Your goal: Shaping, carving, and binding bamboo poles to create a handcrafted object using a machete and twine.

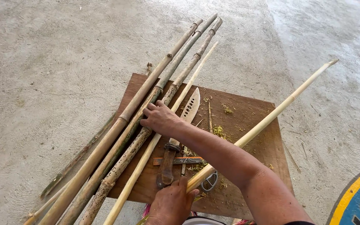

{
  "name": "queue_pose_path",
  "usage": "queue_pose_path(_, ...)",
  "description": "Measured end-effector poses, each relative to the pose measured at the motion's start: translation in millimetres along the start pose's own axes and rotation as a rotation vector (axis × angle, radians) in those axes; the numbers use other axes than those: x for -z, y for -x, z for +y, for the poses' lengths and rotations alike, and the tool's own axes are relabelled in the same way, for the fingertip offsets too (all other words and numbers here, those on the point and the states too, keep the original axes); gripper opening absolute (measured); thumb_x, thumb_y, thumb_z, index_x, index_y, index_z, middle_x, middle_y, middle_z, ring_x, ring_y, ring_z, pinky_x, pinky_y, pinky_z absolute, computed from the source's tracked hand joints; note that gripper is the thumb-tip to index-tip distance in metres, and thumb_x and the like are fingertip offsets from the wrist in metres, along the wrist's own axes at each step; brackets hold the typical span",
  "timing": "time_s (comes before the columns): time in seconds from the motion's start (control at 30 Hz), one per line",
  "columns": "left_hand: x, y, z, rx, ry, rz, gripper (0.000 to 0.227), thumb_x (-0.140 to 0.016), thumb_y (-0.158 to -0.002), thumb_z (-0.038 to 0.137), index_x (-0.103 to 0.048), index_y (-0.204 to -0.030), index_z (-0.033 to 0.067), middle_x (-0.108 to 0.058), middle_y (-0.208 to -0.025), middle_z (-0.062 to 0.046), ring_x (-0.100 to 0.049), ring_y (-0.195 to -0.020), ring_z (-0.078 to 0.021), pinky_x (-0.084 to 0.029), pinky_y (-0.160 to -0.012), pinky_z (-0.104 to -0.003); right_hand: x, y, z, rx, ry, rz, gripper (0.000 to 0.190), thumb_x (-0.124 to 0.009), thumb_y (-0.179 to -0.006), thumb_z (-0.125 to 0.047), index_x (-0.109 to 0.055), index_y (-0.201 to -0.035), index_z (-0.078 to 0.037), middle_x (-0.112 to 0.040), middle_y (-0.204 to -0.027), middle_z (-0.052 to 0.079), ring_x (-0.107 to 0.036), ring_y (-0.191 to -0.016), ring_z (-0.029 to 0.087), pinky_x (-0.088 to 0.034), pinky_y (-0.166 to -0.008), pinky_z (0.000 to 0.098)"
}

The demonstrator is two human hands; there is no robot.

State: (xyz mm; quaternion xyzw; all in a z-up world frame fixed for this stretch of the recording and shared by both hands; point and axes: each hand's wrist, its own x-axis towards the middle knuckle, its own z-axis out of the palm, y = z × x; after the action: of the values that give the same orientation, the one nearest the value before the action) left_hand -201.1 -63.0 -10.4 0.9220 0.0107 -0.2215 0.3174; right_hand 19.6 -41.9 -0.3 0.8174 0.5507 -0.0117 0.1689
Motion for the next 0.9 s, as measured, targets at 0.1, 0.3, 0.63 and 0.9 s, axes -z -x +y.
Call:
queue_pose_path(0.1, 0, 0, -1, 0.005, -0.017, -0.014, 0.049, -0.049, -0.105, 0.045, -0.044, -0.134, 0.0059, -0.067, -0.111, -0.019, -0.070, -0.106, -0.0357, -0.056, -0.092, -0.049, -12, -4, -1, 0.012, 0.092, 0.052, 0.042, -0.072, -0.088, -0.021, -0.063, -0.129, -0.024, -0.057, -0.136, 0.004, -0.053, -0.127, 0.023, -0.041, -0.112, 0.0475)
queue_pose_path(0.3, 8, 2, 4, 0.020, -0.051, -0.089, 0.050, -0.046, -0.107, 0.044, -0.041, -0.136, 0.0036, -0.066, -0.110, -0.020, -0.071, -0.104, -0.0337, -0.058, -0.090, -0.047, -34, -4, 5, -0.013, -0.018, 0.147, 0.041, -0.064, -0.098, -0.014, -0.056, -0.139, -0.015, -0.065, -0.125, 0.003, -0.059, -0.119, 0.021, -0.042, -0.112, 0.0481)
queue_pose_path(0.63, 1, 3, 1, -0.006, -0.057, -0.023, 0.050, -0.051, -0.105, 0.045, -0.044, -0.134, 0.0038, -0.068, -0.105, -0.020, -0.072, -0.100, -0.0341, -0.059, -0.088, -0.046, -46, -4, 12, -0.028, -0.217, 0.424, 0.018, -0.056, -0.104, -0.012, -0.065, -0.118, -0.020, -0.068, -0.100, 0.002, -0.063, -0.111, 0.022, -0.033, -0.121, 0.0484)
queue_pose_path(0.9, -2, -2, -3, -0.029, -0.062, -0.025, 0.051, -0.051, -0.106, 0.045, -0.044, -0.133, 0.0021, -0.068, -0.102, -0.021, -0.073, -0.098, -0.0345, -0.060, -0.086, -0.046, -44, -8, 7, -0.070, -0.158, 0.307, 0.027, -0.053, -0.102, -0.011, -0.063, -0.122, -0.026, -0.067, -0.106, 0.001, -0.061, -0.115, 0.022, -0.030, -0.117, 0.0683)
